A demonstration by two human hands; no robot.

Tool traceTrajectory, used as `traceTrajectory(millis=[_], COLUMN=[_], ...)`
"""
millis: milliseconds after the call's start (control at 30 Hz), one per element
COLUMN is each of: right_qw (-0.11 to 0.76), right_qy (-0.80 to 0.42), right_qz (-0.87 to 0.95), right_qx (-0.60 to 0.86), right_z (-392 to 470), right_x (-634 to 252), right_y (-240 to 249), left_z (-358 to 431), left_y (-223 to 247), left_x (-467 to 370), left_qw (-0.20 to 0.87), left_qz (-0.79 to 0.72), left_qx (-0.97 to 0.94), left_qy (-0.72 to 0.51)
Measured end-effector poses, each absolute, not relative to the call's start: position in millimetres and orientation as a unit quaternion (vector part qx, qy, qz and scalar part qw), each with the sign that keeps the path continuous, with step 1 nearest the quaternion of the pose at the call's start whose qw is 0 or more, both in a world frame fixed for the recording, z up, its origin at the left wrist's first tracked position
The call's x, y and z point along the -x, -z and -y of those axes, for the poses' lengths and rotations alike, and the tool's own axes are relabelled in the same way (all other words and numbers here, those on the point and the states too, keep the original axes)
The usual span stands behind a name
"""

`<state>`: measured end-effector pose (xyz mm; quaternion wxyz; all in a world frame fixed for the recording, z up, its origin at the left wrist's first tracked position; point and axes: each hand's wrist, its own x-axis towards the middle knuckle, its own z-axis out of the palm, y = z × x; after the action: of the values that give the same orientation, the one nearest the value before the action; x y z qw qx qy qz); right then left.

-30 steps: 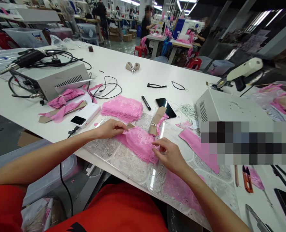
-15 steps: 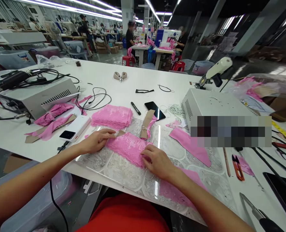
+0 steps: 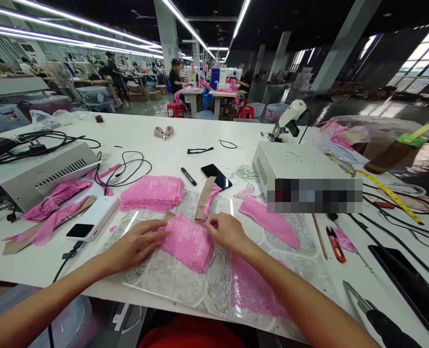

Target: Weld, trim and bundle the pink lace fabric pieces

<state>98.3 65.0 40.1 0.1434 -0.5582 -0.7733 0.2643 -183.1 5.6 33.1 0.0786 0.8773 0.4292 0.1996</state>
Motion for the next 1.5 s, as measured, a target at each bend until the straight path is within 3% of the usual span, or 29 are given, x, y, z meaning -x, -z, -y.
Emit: traceTrajectory(millis=[133,233,400,567,700,767,867,1067,1200,1500], right_qw=[0.184,0.200,0.238,0.286,0.366,0.368,0.347,0.316,0.247,0.225], right_qy=[-0.318,-0.343,-0.408,-0.453,-0.245,-0.122,-0.042,-0.182,-0.287,-0.244], right_qz=[0.695,0.681,0.654,0.685,0.809,0.856,0.885,0.902,0.902,0.813], right_qx=[0.619,0.615,0.591,0.494,0.389,0.343,0.309,0.231,0.207,0.479], right_z=[-94,-116,-120,-89,-65,-59,-57,-37,-30,-89], right_x=[-96,-86,-82,-93,-89,-85,-79,-79,-98,-115], right_y=[-38,-30,-28,-46,-51,-50,-49,-74,-79,-38], left_z=[-36,-77,-119,-99,-71,-62,-54,-60,-63,-20], left_y=[-47,-56,-55,-59,-64,-63,-60,-68,-85,-64], left_x=[149,111,70,63,60,59,57,74,110,104], left_qw=[0.227,0.478,0.568,0.662,0.680,0.676,0.666,0.631,0.582,0.708], left_qz=[-0.498,-0.576,-0.578,-0.499,-0.447,-0.436,-0.431,-0.419,-0.389,-0.372], left_qx=[-0.789,-0.565,-0.448,-0.351,-0.287,-0.258,-0.225,-0.171,-0.128,-0.104], left_qy=[-0.278,-0.348,-0.378,-0.436,-0.505,-0.535,-0.565,-0.630,-0.703,-0.591])
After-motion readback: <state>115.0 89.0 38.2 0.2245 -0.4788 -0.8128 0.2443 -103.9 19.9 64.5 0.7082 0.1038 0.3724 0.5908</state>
